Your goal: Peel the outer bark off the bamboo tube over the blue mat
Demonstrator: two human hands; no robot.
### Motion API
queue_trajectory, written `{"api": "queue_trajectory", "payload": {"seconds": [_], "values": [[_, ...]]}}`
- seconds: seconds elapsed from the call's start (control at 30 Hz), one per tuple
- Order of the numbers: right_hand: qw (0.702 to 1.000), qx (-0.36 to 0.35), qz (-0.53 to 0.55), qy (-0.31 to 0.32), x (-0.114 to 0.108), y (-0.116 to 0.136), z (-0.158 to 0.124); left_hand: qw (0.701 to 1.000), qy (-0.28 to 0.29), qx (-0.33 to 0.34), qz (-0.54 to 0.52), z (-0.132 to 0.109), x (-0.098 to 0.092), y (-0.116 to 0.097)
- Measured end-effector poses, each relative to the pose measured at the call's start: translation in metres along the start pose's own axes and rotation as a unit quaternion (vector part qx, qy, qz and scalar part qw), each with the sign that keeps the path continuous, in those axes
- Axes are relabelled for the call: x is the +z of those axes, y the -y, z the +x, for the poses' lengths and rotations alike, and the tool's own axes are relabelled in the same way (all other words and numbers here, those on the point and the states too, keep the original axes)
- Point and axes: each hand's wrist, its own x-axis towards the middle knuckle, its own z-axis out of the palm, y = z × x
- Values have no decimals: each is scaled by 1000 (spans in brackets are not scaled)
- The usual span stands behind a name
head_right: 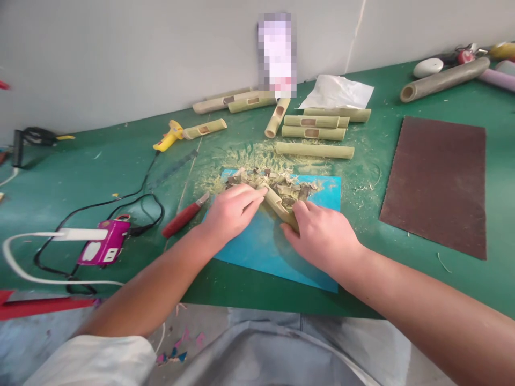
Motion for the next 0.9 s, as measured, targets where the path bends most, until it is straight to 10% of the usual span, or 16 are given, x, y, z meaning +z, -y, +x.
{"api": "queue_trajectory", "payload": {"seconds": [0.9], "values": [[998, -2, -15, 56, -4, 4, -1, 997, 28, 63, 32, -3, 3, -4]]}}
